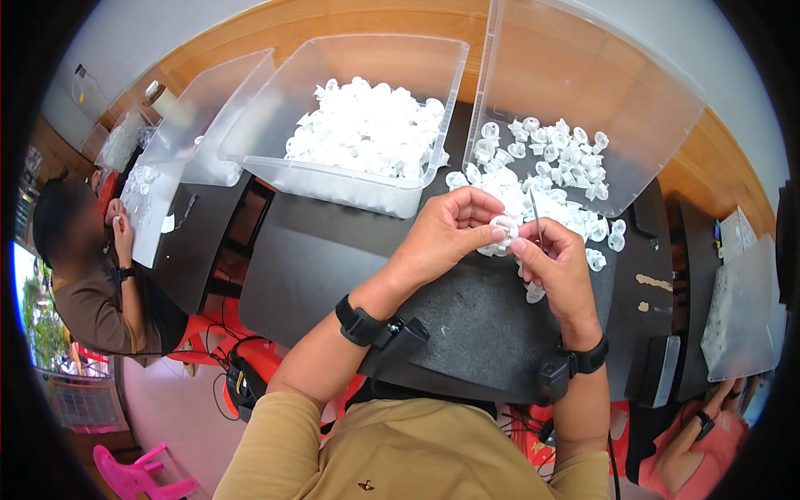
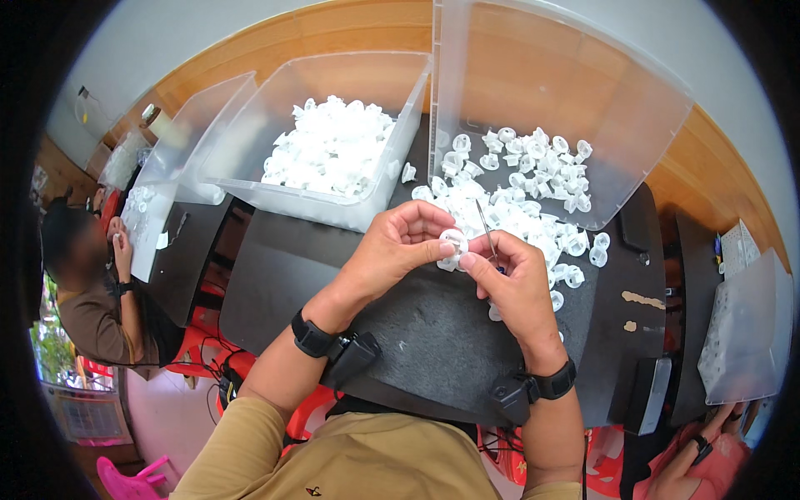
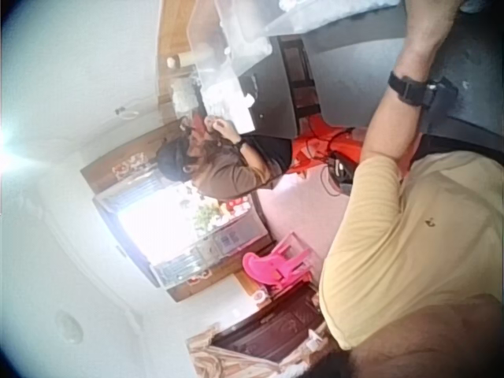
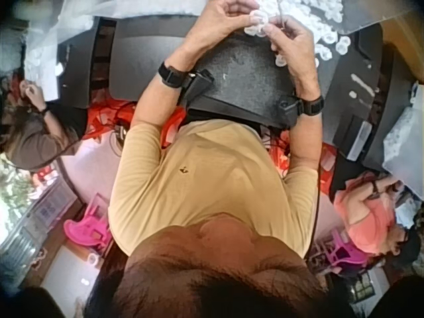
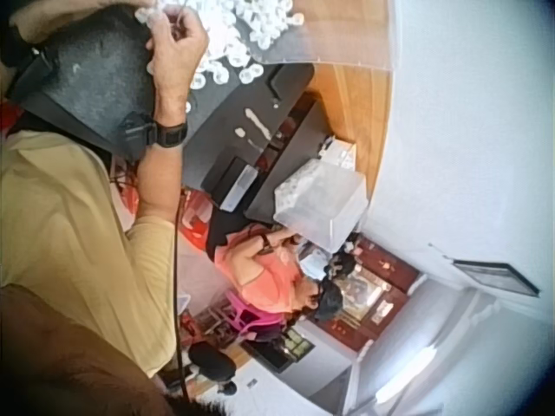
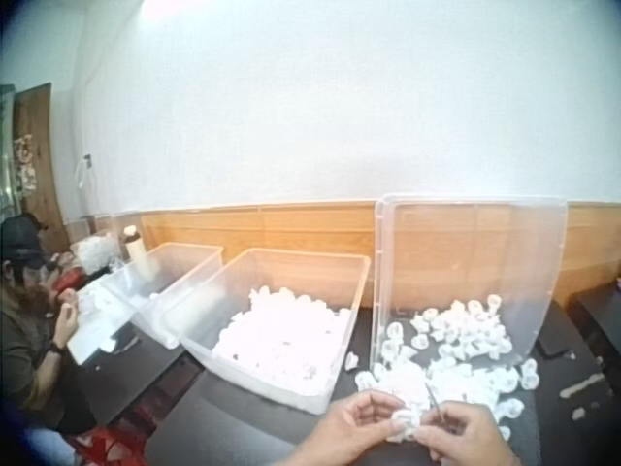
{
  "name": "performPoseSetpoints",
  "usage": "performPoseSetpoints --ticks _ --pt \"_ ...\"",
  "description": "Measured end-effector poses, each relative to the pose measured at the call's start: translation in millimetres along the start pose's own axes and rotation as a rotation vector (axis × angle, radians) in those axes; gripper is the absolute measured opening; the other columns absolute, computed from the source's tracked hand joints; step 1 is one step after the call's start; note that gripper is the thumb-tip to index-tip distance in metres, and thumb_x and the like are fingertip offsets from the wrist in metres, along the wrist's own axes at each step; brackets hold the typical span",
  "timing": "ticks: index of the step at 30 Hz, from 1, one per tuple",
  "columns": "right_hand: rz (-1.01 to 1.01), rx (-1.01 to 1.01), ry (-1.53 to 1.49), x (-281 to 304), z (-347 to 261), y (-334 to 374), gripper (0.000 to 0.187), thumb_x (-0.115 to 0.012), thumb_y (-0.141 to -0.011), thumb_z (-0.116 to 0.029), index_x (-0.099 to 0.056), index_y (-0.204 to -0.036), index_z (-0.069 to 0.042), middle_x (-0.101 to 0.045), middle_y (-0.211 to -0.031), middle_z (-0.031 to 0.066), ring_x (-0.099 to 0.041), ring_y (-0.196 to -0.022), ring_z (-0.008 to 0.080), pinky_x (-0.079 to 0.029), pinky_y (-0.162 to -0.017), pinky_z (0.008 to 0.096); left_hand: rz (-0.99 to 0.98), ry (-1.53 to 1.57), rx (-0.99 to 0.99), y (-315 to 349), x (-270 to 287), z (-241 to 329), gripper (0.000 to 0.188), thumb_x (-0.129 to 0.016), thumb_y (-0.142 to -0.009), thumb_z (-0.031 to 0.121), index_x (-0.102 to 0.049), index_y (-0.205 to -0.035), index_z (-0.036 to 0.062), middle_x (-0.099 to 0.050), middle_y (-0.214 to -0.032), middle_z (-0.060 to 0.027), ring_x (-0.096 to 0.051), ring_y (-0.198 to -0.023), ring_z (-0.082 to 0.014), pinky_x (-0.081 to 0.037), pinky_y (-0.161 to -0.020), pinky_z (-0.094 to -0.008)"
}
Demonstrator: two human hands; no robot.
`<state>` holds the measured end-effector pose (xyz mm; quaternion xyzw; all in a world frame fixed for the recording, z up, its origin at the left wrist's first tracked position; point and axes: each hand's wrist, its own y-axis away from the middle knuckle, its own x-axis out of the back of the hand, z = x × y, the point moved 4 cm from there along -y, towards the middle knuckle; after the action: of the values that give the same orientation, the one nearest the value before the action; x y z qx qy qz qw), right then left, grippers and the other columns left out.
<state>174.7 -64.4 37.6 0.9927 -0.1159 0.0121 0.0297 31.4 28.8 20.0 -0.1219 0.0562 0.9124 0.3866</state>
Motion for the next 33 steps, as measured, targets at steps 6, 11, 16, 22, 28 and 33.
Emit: performPoseSetpoints --ticks 6,11,16,22,28,33 --pt "0.015 0.002 0.009 -1.1 4.5 -0.8 0.011 -0.066 -0.086 -0.011 -0.064 -0.088 0.000 -0.064 -0.072 0.0019 -0.048 -0.052 0.0026 -0.037 -0.046 0.0180 -0.007 -0.052 -0.031 -1.7 -4.0 -4.6 0.024 -0.070 -0.083 0.004 -0.061 -0.105 -0.0006 -0.066 -0.101 -0.0062 -0.062 -0.094 -0.0104 -0.051 -0.083 -0.0249" --pt "0.069 0.025 0.009 -5.4 8.1 -2.0 0.009 -0.065 -0.087 -0.009 -0.065 -0.088 0.000 -0.065 -0.071 0.0016 -0.048 -0.052 0.0025 -0.037 -0.046 0.0179 0.015 0.034 -0.052 0.6 -8.7 -7.1 0.026 -0.069 -0.083 0.003 -0.061 -0.107 -0.0002 -0.064 -0.103 -0.0060 -0.061 -0.094 -0.0105 -0.051 -0.084 -0.0258" --pt "0.016 0.003 0.052 -7.1 8.3 -2.2 0.010 -0.066 -0.086 -0.007 -0.067 -0.090 0.002 -0.063 -0.068 0.0005 -0.049 -0.052 0.0027 -0.038 -0.047 0.0182 0.035 0.020 -0.002 1.9 -5.4 -8.3 0.027 -0.069 -0.082 0.003 -0.060 -0.107 -0.0002 -0.063 -0.104 -0.0059 -0.061 -0.093 -0.0108 -0.051 -0.084 -0.0261" --pt "0.029 0.035 0.151 -6.9 5.8 -0.1 0.011 -0.068 -0.084 -0.007 -0.068 -0.090 0.001 -0.061 -0.066 -0.0007 -0.049 -0.051 0.0031 -0.038 -0.047 0.0192 0.037 -0.082 -0.079 3.6 -10.4 -3.4 0.026 -0.064 -0.082 -0.001 -0.060 -0.107 -0.0019 -0.063 -0.103 -0.0060 -0.060 -0.091 -0.0089 -0.052 -0.081 -0.0245" --pt "0.051 0.026 0.181 -9.0 3.4 0.7 0.011 -0.067 -0.083 -0.007 -0.068 -0.089 0.002 -0.061 -0.065 -0.0004 -0.050 -0.051 0.0033 -0.039 -0.046 0.0198 0.046 -0.122 -0.095 4.4 -10.6 -1.1 0.025 -0.062 -0.081 -0.002 -0.061 -0.106 -0.0021 -0.064 -0.101 -0.0055 -0.060 -0.089 -0.0076 -0.051 -0.078 -0.0234" --pt "0.069 0.048 0.202 -10.7 5.3 1.2 0.011 -0.066 -0.083 -0.007 -0.067 -0.088 0.002 -0.060 -0.063 -0.0002 -0.050 -0.051 0.0033 -0.039 -0.046 0.0198 0.043 -0.127 -0.053 3.8 -8.8 -2.7 0.025 -0.061 -0.081 -0.003 -0.062 -0.105 -0.0012 -0.064 -0.102 -0.0048 -0.059 -0.089 -0.0074 -0.050 -0.078 -0.0229"
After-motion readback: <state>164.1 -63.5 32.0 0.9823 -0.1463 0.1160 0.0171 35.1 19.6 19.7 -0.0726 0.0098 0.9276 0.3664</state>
